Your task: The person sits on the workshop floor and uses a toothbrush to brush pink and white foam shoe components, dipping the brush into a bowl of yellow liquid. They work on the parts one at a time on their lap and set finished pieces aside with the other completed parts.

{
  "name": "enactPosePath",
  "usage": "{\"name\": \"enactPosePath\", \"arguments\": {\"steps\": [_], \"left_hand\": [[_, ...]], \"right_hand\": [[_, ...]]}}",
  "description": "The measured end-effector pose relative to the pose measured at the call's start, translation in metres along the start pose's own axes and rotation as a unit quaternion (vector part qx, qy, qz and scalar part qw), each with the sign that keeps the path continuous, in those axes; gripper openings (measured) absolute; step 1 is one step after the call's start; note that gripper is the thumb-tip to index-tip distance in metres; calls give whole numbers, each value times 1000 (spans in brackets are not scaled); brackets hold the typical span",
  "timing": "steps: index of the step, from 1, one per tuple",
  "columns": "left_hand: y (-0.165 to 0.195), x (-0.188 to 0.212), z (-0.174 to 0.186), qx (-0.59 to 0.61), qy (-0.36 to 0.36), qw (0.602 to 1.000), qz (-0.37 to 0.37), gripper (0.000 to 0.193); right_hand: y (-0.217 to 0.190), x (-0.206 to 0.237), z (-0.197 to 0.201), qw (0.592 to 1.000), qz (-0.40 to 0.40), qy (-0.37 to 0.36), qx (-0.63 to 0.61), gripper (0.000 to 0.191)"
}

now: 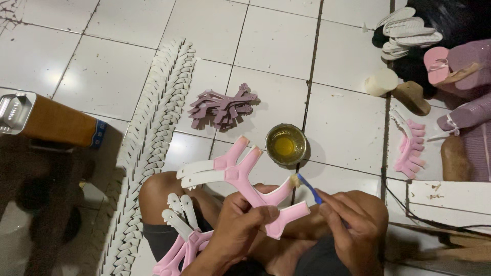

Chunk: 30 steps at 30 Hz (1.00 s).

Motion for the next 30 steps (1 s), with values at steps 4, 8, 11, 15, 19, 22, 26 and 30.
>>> {"name": "enactPosePath", "arguments": {"steps": [4, 8, 11, 15, 19, 22, 26, 30], "left_hand": [[2, 0, 0, 10, -21, 1000, -6, 41], [-2, -2, -7, 13, -38, 999, 6, 43], [-1, -2, -7, 61, -26, 998, 8, 43], [9, 0, 1, 94, -3, 995, -32, 43], [5, -3, -1, 92, -21, 995, -28, 44], [1, -3, -4, 98, -16, 995, -16, 44], [11, 1, -7, 113, -36, 993, -27, 45], [19, 3, 4, 86, 27, 995, -40, 45]], "right_hand": [[4, 13, 9, 996, 56, 47, -52, 25], [17, 5, -5, 999, 28, -29, 2, 29], [33, -4, -9, 997, -59, 7, -56, 29], [13, -4, 8, 999, 14, 38, 6, 24], [-10, -3, 21, 995, 97, 17, 29, 22], [-14, -5, 14, 992, 99, 0, 79, 24], [9, -2, 5, 998, 51, 13, 35, 25], [64, 20, 25, 985, -102, 128, -58, 27]]}}
Point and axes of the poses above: each hand's wrist, its own x-axis away from the middle knuckle, its own z-axis out of the back of the hand, y = z × x, the point moved 7 cm from there along -x, towards the middle knuckle, and after that the axes turned 7 degrees about -y, right-handed, at the moved point
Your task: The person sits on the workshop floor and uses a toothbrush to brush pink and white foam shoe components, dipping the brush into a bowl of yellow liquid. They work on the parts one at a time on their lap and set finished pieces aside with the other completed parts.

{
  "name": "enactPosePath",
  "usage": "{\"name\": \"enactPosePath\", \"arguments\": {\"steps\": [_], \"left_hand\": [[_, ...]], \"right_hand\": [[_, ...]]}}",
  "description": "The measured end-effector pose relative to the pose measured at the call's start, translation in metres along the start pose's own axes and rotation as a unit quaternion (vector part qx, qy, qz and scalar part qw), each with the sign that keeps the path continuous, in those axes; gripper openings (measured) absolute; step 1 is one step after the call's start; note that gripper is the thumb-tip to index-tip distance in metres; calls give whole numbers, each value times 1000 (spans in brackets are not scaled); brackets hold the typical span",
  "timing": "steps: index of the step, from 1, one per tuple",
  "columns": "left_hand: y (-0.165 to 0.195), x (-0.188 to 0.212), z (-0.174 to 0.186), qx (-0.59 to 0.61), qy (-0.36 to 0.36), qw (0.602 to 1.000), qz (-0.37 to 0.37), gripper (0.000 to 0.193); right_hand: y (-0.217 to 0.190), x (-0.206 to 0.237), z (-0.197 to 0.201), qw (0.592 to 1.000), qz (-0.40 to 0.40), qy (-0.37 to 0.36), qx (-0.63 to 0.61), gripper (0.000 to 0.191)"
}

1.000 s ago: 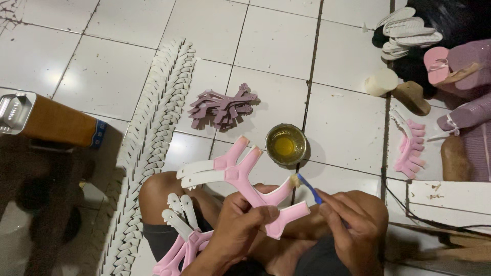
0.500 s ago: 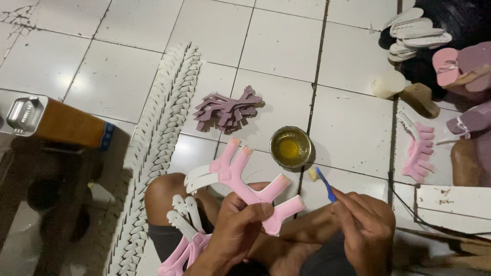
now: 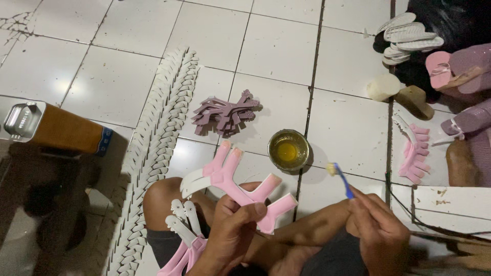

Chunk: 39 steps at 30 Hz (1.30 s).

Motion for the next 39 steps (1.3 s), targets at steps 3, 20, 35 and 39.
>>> {"name": "enactPosePath", "arguments": {"steps": [3, 20, 35, 39], "left_hand": [[4, -6, 1, -56, 21, 996, -61, 45], [-18, -7, 18, -45, 55, 994, -85, 36], [-19, -17, -3, -197, 17, 980, -4, 39], [-21, -21, 1, -138, 20, 990, -14, 39]], "right_hand": [[33, 23, 6, 989, -115, -6, -96, 28], [-39, 19, -30, 980, 148, -90, 96, 25], [0, -5, -12, 982, 78, -170, 40, 27], [18, -6, 9, 992, -64, -89, 64, 26]]}}
Point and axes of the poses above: each hand's wrist, its own x-axis away from the middle knuckle, its own z-axis out of the back of the hand, y = z × x, the point moved 7 cm from there along -x, towards the middle knuckle, and after that the axes turned 7 degrees about -y, right-handed, at the moved point
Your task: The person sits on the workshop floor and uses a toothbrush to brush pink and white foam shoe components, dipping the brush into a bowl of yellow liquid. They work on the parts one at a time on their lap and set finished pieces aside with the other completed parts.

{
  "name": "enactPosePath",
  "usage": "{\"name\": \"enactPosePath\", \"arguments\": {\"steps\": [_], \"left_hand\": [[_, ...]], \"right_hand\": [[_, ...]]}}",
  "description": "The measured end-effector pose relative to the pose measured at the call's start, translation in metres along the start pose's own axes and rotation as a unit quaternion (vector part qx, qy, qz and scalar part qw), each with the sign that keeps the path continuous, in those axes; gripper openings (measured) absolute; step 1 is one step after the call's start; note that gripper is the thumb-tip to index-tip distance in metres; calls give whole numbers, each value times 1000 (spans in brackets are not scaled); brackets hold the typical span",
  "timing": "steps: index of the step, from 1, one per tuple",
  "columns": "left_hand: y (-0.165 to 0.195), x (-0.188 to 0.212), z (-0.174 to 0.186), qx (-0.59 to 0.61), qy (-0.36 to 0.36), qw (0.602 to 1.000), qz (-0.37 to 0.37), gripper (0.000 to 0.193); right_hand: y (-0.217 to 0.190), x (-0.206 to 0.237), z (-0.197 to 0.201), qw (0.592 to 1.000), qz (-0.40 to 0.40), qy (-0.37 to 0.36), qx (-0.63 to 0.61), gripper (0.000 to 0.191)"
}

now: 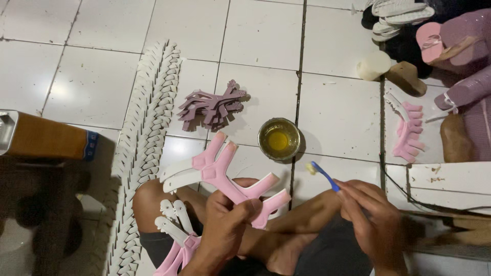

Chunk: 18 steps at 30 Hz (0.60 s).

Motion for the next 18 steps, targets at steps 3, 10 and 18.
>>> {"name": "enactPosePath", "arguments": {"steps": [3, 10, 18], "left_hand": [[-5, -3, 0, 22, 5, 1000, 7, 38], [-21, -11, -3, 12, 3, 1000, 3, 37], [-36, -25, -26, -9, 14, 1000, 12, 41]], "right_hand": [[-18, 20, 5, 992, 116, 39, -17, 24], [-10, 7, -15, 987, 159, -3, 16, 30], [84, 20, -32, 847, 41, 113, -517, 32]]}}
Point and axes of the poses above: each hand's wrist, its own x-axis away from the middle knuckle, its own z-axis out of the back of the hand, y = z × x, the point moved 7 cm from there along -x, towards the middle knuckle, and after that the axes turned 7 degrees about -y, right-handed, at the moved point
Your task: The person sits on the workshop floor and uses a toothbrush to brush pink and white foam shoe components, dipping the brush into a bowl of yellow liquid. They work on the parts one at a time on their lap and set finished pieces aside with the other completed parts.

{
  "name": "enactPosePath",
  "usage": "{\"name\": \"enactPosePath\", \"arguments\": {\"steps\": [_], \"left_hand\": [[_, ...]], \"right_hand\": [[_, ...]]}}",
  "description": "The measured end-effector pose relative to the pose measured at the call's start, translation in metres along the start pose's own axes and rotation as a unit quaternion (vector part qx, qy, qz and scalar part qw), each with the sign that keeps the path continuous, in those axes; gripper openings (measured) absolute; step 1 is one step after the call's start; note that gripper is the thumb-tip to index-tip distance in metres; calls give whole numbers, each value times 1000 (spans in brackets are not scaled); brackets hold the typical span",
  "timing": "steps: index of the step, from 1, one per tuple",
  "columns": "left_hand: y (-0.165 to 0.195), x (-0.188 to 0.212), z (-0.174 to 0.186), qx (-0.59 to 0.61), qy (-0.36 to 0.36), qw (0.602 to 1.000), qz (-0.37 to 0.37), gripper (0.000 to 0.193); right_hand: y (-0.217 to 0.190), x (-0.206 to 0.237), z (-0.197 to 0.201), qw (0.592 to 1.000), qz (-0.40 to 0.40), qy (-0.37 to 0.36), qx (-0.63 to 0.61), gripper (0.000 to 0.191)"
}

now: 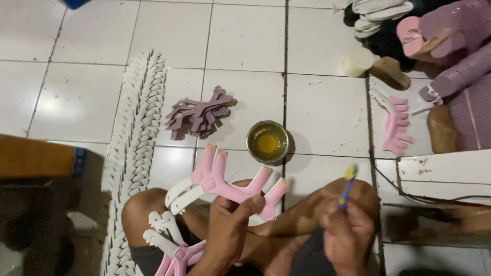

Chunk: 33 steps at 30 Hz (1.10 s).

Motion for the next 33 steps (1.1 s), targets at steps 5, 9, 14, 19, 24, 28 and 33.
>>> {"name": "enactPosePath", "arguments": {"steps": [5, 9, 14, 19, 24, 28, 33], "left_hand": [[-27, -4, -44, -22, -14, 1000, 8, 42], [-32, -4, -55, -14, -25, 999, -20, 41], [-37, 0, -51, 0, -15, 1000, -17, 40], [-45, -4, -50, 62, -38, 997, -19, 39], [-57, -11, -48, 116, -43, 992, -7, 39], [-52, -13, -42, 93, 4, 995, -46, 43], [-43, -16, -39, 31, 72, 996, -46, 41]], "right_hand": [[37, 26, -19, 997, 0, 9, 71, 19], [39, 17, -29, 996, -28, 71, -41, 7], [38, 17, -40, 989, -82, 96, -78, 7], [45, 20, -41, 988, -83, 119, -53, 9], [50, 15, -43, 990, -56, 126, -42, 5], [56, 11, -38, 977, -77, 178, -87, 6], [52, 7, -34, 975, -82, 193, -73, 3]]}}
Point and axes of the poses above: each hand's wrist, its own x-axis away from the middle knuckle, its own z-axis out of the back of the hand, y = z × x, the point moved 7 cm from there along -x, towards the middle knuckle, and after that the axes turned 7 degrees about -y, right-handed, at the moved point
